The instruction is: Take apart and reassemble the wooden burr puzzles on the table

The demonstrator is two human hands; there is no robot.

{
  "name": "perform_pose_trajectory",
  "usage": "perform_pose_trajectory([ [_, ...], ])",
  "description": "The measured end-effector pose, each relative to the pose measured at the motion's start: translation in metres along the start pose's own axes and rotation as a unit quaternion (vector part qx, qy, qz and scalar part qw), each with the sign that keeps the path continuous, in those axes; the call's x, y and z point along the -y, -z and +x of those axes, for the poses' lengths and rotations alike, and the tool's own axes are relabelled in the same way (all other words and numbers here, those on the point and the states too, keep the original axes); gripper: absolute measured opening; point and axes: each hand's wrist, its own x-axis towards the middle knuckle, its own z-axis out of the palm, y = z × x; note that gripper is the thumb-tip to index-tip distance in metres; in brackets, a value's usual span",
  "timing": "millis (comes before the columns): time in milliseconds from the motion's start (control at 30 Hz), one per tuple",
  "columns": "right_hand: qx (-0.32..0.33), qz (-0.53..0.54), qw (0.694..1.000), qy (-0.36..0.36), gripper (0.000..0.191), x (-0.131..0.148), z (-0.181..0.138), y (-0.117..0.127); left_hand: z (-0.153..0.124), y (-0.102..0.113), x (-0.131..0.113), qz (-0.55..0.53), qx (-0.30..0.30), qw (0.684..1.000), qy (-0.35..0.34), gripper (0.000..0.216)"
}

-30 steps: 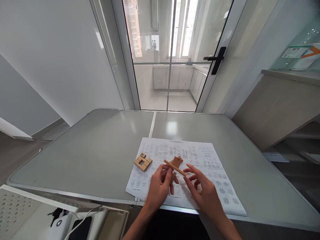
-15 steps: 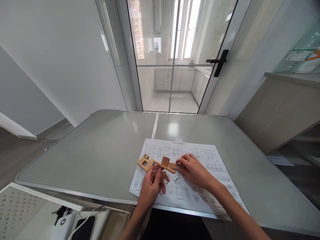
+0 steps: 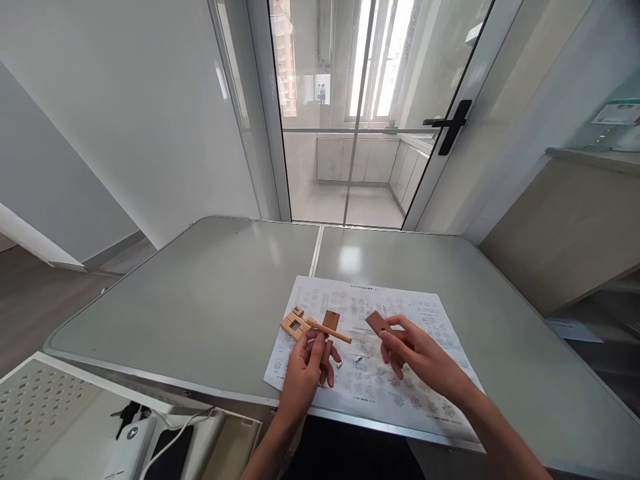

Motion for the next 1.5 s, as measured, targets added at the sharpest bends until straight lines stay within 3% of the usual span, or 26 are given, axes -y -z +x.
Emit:
perform_pose_trajectory([
  [267, -0.148, 0.008, 0.988, -0.036, 0.048, 0.023, -0.016, -0.008, -0.001, 0.001, -0.002, -0.013, -0.016, 1.0, -0.003, 0.042],
  [367, -0.218, -0.014, 0.976, -0.017, 0.042, 0.025, -0.017, -0.011, -0.002, 0.001, -0.004, -0.018, -0.019, 1.0, -0.003, 0.041],
  [433, -0.23, -0.013, 0.973, 0.007, 0.039, 0.024, -0.017, -0.013, -0.002, 0.001, -0.004, -0.021, -0.022, 1.0, -0.003, 0.04],
  [633, -0.141, 0.193, 0.97, 0.039, 0.034, 0.022, -0.012, -0.028, 0.0, 0.002, 0.0, -0.034, -0.025, 0.999, -0.006, 0.041],
  [800, -0.151, 0.292, 0.943, 0.039, 0.029, 0.028, -0.008, -0.035, 0.0, 0.003, 0.0, -0.036, -0.016, 0.999, -0.008, 0.042],
  [1100, -0.133, 0.205, 0.969, 0.023, 0.031, 0.029, -0.005, -0.04, -0.001, 0.002, 0.0, -0.044, -0.024, 0.999, -0.006, 0.042],
  [1333, -0.024, 0.158, 0.986, 0.041, 0.035, 0.035, 0.0, -0.046, -0.001, 0.002, 0.001, -0.055, -0.022, 0.998, -0.011, 0.042],
  [1500, -0.038, 0.088, 0.992, 0.076, 0.034, 0.036, 0.006, -0.05, -0.001, 0.002, 0.002, -0.053, -0.022, 0.998, -0.017, 0.041],
])
